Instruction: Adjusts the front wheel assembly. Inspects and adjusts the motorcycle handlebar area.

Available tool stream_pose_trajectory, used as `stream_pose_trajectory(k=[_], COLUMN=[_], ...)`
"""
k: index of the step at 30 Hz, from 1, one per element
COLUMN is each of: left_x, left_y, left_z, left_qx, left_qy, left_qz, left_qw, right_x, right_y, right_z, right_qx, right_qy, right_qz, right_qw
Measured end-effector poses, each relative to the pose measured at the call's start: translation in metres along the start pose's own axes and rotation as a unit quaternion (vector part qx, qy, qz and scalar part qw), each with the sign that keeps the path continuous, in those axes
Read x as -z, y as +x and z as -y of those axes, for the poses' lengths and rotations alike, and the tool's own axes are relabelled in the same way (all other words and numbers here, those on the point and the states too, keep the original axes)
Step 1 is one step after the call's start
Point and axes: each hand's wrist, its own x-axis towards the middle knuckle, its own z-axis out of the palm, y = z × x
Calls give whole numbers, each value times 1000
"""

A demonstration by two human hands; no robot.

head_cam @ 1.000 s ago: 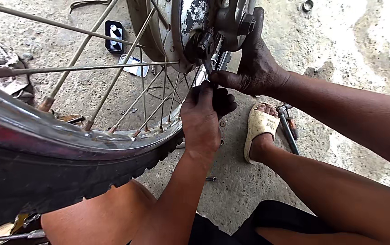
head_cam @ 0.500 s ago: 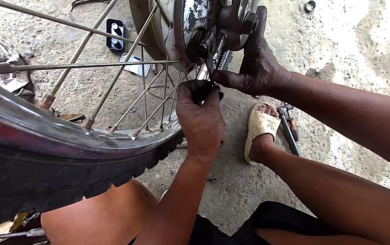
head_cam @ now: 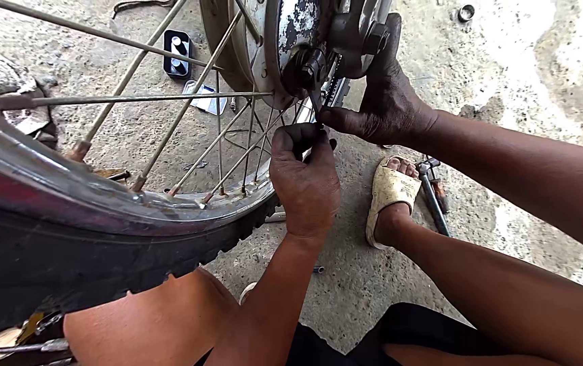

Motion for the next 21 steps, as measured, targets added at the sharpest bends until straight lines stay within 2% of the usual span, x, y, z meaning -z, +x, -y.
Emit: stream_pose_trajectory(k=[2,4,6,8,11,17,19,21], left_x=[1,-2,-7,-7,1,4,7,8], left_y=[-3,-1,5,7,5,7,4,-1], left_z=[-3,-7,-9,-6,2,9,6,2], left_qx=[77,163,182,132,5,-148,-136,-36], left_qy=[-60,-114,-122,-83,21,165,151,58], left_qz=[17,-7,-26,-18,12,1,21,31], left_qw=[995,980,975,988,1000,975,979,997], right_x=[0,0,0,0,0,1,1,1], right_y=[0,0,0,0,0,1,1,0], right_z=[0,0,-1,-1,-1,0,0,0], right_qx=[-6,-5,-4,-9,-2,-3,-10,-22], right_qy=[-3,-5,-3,-3,-5,3,-2,2], right_qz=[0,-3,-2,-1,-1,2,5,5], right_qw=[1000,1000,1000,1000,1000,1000,1000,1000])
